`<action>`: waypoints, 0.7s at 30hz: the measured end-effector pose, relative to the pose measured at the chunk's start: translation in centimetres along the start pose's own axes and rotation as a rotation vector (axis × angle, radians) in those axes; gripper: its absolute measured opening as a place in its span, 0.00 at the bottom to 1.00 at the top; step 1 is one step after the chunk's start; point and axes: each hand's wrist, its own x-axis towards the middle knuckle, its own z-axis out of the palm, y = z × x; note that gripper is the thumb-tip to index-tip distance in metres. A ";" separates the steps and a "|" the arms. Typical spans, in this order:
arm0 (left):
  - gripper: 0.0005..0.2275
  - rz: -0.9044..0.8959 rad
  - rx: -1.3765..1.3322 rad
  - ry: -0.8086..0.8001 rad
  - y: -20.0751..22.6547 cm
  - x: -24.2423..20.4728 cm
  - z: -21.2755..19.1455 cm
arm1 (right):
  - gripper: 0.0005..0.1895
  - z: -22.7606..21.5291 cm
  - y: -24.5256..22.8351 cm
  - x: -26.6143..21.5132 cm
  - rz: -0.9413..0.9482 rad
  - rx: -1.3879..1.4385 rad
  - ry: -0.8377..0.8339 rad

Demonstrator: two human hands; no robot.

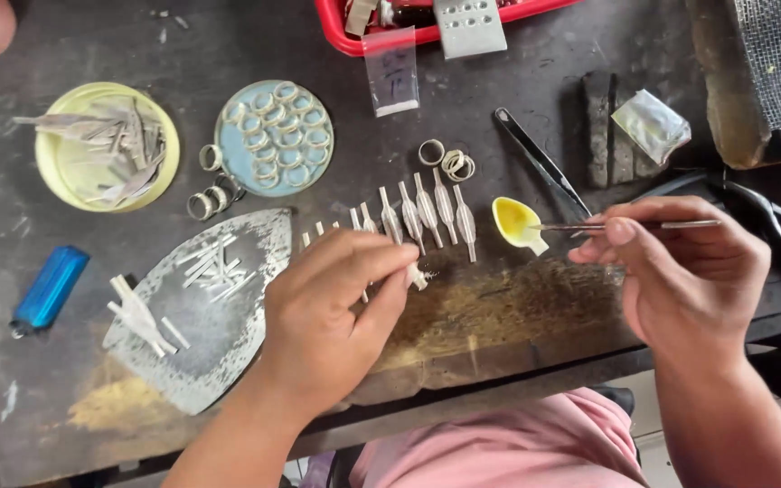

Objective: Applying adhesive or solder paste to small ring components using a precision tool at a jewelry workbench.

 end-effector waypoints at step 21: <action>0.04 -0.063 -0.024 -0.013 -0.2 0.3 0.7 | 0.04 0.9 0.6 -0.2 -0.087 -0.365 -0.011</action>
